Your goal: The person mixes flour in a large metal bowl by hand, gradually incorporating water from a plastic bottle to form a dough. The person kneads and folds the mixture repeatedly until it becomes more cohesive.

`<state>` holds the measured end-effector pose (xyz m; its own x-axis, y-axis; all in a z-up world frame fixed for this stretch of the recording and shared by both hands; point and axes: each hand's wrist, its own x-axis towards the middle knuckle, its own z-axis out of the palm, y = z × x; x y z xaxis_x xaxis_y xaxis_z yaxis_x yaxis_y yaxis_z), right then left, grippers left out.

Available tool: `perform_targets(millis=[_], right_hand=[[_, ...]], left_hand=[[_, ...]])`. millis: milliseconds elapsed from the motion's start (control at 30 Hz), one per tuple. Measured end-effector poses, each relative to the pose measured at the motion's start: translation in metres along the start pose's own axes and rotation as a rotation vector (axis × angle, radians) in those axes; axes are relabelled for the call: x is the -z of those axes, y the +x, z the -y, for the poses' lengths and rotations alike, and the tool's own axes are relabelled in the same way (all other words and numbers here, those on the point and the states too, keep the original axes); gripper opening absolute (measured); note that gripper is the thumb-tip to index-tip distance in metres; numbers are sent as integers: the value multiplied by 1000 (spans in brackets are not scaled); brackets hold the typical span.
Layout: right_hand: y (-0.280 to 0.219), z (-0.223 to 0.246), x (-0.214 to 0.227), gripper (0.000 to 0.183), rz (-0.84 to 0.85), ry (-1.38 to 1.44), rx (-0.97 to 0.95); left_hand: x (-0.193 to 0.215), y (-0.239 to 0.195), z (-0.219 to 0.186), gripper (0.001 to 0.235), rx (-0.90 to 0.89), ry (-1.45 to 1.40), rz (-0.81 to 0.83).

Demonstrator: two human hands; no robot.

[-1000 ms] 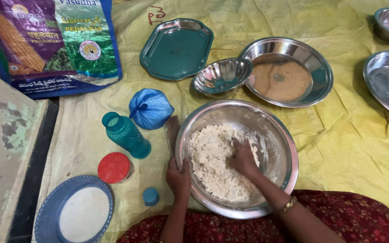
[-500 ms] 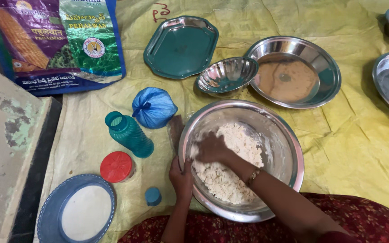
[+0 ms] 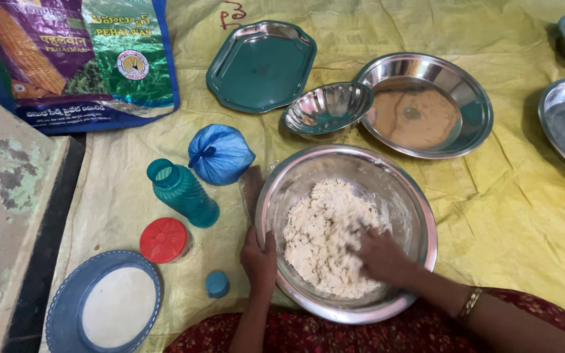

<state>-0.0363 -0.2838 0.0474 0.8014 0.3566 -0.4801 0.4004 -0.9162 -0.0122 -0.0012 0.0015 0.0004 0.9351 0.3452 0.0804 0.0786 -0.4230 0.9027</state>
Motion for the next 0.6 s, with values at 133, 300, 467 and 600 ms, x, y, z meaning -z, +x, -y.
perform_targets(millis=[133, 300, 467, 600], right_hand=[[47, -74, -37, 81, -254, 69, -81], [124, -109, -48, 66, -404, 173, -118], [181, -54, 0, 61, -306, 429, -217], [176, 0, 44, 66, -151, 410, -66]], left_hand=[[-1, 2, 6, 50, -52, 18, -2], [-5, 2, 12, 51, -42, -5, 9], [-9, 1, 13, 51, -27, -51, -30], [-9, 0, 10, 49, -12, -175, -36]])
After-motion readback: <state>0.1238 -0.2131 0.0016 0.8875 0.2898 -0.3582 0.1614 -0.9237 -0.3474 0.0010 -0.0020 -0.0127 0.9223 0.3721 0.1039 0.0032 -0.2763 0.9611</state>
